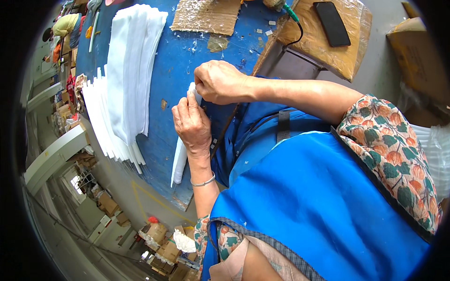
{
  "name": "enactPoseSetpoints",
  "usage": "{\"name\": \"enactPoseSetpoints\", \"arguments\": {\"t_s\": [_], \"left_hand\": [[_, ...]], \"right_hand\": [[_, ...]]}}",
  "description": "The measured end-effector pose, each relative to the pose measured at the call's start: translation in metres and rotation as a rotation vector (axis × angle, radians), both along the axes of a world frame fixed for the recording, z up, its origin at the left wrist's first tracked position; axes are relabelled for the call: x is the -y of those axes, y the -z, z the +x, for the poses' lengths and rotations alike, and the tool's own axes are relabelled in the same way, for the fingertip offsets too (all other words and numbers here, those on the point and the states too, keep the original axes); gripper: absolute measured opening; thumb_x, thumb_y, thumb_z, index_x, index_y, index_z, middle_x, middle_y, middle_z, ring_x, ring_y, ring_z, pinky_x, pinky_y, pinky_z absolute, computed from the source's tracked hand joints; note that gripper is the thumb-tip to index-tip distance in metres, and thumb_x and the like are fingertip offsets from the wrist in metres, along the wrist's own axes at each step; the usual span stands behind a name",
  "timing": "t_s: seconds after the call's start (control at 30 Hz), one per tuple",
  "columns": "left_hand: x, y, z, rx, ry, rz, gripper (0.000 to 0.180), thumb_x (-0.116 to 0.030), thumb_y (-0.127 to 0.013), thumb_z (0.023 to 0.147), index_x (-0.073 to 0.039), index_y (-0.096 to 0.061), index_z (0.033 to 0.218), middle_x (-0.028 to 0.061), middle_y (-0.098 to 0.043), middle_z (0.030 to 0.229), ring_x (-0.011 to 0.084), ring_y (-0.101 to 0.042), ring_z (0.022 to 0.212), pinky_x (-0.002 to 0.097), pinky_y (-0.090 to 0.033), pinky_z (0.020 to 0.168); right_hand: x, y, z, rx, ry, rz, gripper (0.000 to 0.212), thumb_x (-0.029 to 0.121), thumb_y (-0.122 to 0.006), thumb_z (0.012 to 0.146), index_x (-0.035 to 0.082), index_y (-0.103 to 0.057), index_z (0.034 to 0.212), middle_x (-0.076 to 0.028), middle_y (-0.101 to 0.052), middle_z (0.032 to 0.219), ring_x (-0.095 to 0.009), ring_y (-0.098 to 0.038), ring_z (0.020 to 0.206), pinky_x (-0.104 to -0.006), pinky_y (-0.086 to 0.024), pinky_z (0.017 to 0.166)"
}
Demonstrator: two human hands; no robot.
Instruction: The worker is assembling foam tubes by rolling foam sheets around rods and securing the edges with a hot glue gun.
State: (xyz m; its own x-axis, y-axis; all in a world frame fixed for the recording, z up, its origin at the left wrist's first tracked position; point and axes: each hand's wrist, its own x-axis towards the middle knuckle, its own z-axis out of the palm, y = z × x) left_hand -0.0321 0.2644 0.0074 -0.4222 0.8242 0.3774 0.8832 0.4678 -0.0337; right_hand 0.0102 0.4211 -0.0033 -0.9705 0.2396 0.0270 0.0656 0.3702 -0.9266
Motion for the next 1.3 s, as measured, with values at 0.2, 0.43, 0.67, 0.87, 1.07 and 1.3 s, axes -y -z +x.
{"name": "enactPoseSetpoints", "arguments": {"t_s": [0.2, 0.43, 0.67, 0.87, 1.07, 1.3], "left_hand": [[0.002, -0.013, 0.000, 0.136, -0.032, -0.028, 0.028, -0.007, -0.057, 0.084, 0.003, -0.061, 0.110, 0.0127, -0.056, 0.094, 0.0295, -0.051, 0.082, 0.0395, -0.044, 0.073], [0.003, -0.004, 0.004, 0.096, -0.063, -0.057, 0.027, -0.009, -0.056, 0.085, 0.004, -0.061, 0.109, 0.0143, -0.056, 0.095, 0.0297, -0.050, 0.084, 0.0400, -0.042, 0.077], [0.001, -0.020, -0.012, 0.316, -0.158, 0.136, 0.030, -0.017, -0.054, 0.091, 0.003, -0.057, 0.114, 0.0176, -0.057, 0.108, 0.0325, -0.052, 0.097, 0.0428, -0.041, 0.086], [0.003, -0.042, -0.024, 0.967, -0.168, -0.002, 0.026, -0.018, -0.058, 0.089, 0.001, -0.058, 0.108, 0.0148, -0.059, 0.102, 0.0252, -0.055, 0.092, 0.0341, -0.045, 0.080], [0.004, -0.050, -0.020, 1.412, -0.239, 0.164, 0.022, -0.014, -0.059, 0.090, 0.001, -0.053, 0.106, 0.0077, -0.061, 0.090, 0.0125, -0.056, 0.079, 0.0249, -0.045, 0.073], [0.024, -0.074, -0.016, 1.703, -0.203, 0.372, 0.035, -0.016, -0.068, 0.084, 0.002, -0.049, 0.108, 0.0071, -0.061, 0.090, 0.0107, -0.057, 0.079, 0.0229, -0.046, 0.072]], "right_hand": [[0.002, 0.002, 0.003, -0.045, 0.029, 0.051, 0.018, 0.013, -0.055, 0.078, -0.004, -0.061, 0.080, -0.023, -0.062, 0.071, -0.038, -0.062, 0.070, -0.0429, -0.050, 0.064], [0.005, 0.002, 0.001, -0.036, 0.031, 0.112, 0.017, 0.013, -0.055, 0.080, -0.002, -0.060, 0.079, -0.022, -0.061, 0.070, -0.039, -0.061, 0.069, -0.0442, -0.049, 0.063], [0.010, 0.008, 0.007, -0.221, 0.092, 0.113, 0.012, 0.012, -0.056, 0.081, 0.000, -0.056, 0.079, -0.018, -0.062, 0.073, -0.036, -0.061, 0.071, -0.0429, -0.049, 0.062], [0.010, 0.011, 0.020, -0.395, 0.056, 0.041, 0.012, 0.010, -0.059, 0.082, 0.002, -0.053, 0.087, -0.014, -0.061, 0.077, -0.033, -0.061, 0.070, -0.0394, -0.049, 0.059], [0.011, 0.011, 0.025, -0.526, 0.004, -0.064, 0.016, 0.004, -0.064, 0.079, 0.002, -0.053, 0.091, -0.011, -0.057, 0.075, -0.031, -0.059, 0.064, -0.0371, -0.047, 0.053], [0.004, -0.018, 0.040, -0.418, -0.137, -0.197, 0.020, 0.011, -0.066, 0.079, 0.005, -0.052, 0.093, -0.008, -0.059, 0.072, -0.025, -0.061, 0.061, -0.0341, -0.048, 0.051]]}}
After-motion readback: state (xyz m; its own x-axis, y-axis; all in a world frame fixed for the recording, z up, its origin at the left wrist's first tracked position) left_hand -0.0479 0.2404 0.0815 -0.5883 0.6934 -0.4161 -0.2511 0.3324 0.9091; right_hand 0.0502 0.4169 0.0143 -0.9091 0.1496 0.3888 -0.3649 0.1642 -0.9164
